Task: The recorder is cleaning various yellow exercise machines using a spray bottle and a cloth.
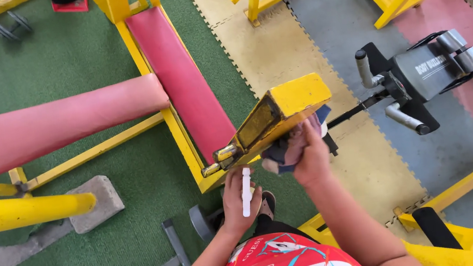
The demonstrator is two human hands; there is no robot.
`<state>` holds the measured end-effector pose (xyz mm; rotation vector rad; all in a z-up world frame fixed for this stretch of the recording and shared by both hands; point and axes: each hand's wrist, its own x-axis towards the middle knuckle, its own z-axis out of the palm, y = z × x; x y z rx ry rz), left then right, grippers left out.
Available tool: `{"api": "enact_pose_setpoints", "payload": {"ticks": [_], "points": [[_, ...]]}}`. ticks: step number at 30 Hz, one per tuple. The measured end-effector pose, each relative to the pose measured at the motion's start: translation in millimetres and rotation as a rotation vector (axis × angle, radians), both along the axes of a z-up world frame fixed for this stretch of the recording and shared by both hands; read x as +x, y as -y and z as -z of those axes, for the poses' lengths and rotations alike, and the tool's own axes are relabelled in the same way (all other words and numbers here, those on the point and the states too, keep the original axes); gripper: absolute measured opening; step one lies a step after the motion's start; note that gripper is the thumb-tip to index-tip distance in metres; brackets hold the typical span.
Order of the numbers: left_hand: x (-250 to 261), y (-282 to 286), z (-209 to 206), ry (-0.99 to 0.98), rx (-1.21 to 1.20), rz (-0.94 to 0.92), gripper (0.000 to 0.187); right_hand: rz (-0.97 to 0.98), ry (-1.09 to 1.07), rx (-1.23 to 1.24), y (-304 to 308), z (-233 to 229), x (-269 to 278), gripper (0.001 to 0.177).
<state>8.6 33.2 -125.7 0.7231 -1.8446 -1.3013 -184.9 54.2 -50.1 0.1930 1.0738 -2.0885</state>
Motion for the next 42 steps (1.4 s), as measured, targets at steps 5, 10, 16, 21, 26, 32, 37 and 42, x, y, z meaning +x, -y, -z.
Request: {"api": "enact_pose_setpoints", "payload": {"ticks": [5,10,16,21,26,32,37,42], "points": [[-13.3,-0.4,15.9,0.040,0.073,0.040,0.053,-0.045,0.038,-0.306,-9.9,202.5,-35.4,0.026],[-24.6,-2.7,25.0,0.066,0.097,0.121,0.052,-0.307,0.218,0.233,6.4,219.3,-14.4,0.037],[-39.8,0.1,29.7,0.134,0.049,0.049,0.049,-0.445,0.209,0.265,-14.3,191.8,-41.4,0.033],[-49.4,-3.8,-35.5,0.251,0.203,0.100,0.052,-0.142,-0.039,-0.034,-35.0,-4.7,-50.1,0.026],[-58.8,-1.6,-61.9,0.192,0.017,0.124,0.052,-0.023,0.028,0.042,3.2,35.0,-66.6,0.024],[-49.3,1.6,-91.4,0.217,-0.164,0.023,0.053,-0.156,0.270,0.004,-6.5,75.8,-38.6,0.027],[-40.4,4.8,-114.4,0.196,-0.193,0.062,0.054,-0.252,-0.114,-0.062,-25.0,36.4,-57.0,0.031],[-23.1,18.2,-126.6,0.244,-0.074,0.082,0.049,0.015,-0.602,-0.039,-5.7,-87.1,-22.0,0.034]]}}
